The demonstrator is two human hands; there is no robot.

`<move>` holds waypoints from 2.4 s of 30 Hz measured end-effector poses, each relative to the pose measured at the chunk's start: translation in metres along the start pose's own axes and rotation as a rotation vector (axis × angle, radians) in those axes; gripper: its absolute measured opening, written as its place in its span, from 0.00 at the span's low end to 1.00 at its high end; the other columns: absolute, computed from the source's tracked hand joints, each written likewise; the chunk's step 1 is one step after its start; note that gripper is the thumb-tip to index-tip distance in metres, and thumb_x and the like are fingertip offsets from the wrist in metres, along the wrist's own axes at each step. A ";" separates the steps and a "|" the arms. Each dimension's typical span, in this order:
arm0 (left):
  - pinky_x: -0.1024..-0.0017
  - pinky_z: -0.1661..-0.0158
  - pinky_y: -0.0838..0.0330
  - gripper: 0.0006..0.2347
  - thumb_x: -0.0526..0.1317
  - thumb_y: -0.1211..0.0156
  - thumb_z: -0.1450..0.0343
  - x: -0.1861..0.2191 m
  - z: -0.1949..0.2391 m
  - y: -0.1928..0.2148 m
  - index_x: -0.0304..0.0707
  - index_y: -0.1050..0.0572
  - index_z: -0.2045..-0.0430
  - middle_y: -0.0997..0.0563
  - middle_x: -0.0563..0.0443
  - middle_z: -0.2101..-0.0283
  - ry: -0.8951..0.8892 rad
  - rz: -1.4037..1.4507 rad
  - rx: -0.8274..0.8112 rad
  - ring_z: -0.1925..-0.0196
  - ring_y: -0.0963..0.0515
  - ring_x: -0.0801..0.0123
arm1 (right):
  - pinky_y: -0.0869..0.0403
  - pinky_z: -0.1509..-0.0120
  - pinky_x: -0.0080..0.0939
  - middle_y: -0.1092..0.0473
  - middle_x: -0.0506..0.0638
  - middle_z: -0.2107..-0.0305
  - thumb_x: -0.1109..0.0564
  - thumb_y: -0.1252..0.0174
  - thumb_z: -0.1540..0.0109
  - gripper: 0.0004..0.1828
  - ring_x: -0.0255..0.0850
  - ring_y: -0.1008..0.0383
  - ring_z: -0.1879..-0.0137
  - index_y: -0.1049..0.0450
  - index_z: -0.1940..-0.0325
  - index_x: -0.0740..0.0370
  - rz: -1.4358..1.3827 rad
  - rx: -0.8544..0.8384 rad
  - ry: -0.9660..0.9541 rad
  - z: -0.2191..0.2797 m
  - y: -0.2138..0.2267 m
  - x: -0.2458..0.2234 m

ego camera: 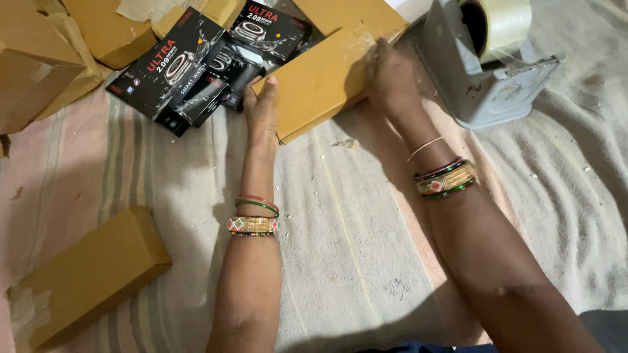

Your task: The person packs smart watches into small cardboard boxes. They open the watch boxes, place the watches and accessories inside, close the flaps, and seal the boxes with packing tape using a tape dispenser.

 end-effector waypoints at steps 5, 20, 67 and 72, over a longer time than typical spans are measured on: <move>0.67 0.44 0.26 0.29 0.45 0.43 0.27 -0.017 -0.007 0.002 0.30 0.47 0.35 0.27 0.34 0.39 0.040 -0.141 0.043 0.40 0.24 0.58 | 0.68 0.29 0.79 0.68 0.69 0.27 0.32 0.63 0.30 0.45 0.62 0.74 0.23 0.64 0.22 0.65 0.272 -0.182 -0.055 0.027 0.010 -0.059; 0.64 0.36 0.30 0.27 0.44 0.50 0.24 -0.003 0.001 -0.008 0.33 0.49 0.31 0.31 0.29 0.33 0.065 -0.225 0.089 0.33 0.27 0.54 | 0.69 0.22 0.63 0.66 0.64 0.24 0.24 0.66 0.34 0.51 0.60 0.71 0.20 0.64 0.21 0.64 0.289 -0.240 0.052 0.015 0.016 -0.063; 0.50 0.30 0.47 0.42 0.71 0.69 0.30 0.017 0.014 -0.030 0.46 0.58 0.25 0.52 0.37 0.23 0.098 -0.853 -0.013 0.23 0.46 0.47 | 0.38 0.26 0.60 0.52 0.80 0.32 0.35 0.45 0.34 0.58 0.70 0.42 0.29 0.71 0.23 0.77 0.011 -0.348 -0.224 0.018 0.023 -0.029; 0.55 0.29 0.44 0.45 0.69 0.58 0.29 0.019 0.013 -0.024 0.29 0.54 0.27 0.49 0.32 0.24 0.029 -0.328 -0.208 0.22 0.46 0.49 | 0.37 0.30 0.63 0.48 0.82 0.34 0.35 0.43 0.33 0.58 0.70 0.38 0.32 0.71 0.26 0.79 0.059 -0.354 -0.189 0.013 0.006 -0.013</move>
Point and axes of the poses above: each hand's wrist, its own z-axis away from the middle knuckle, its own y-axis out of the back of the hand, x = y × z, the point moved 2 cm from there along -z, towards the middle knuckle
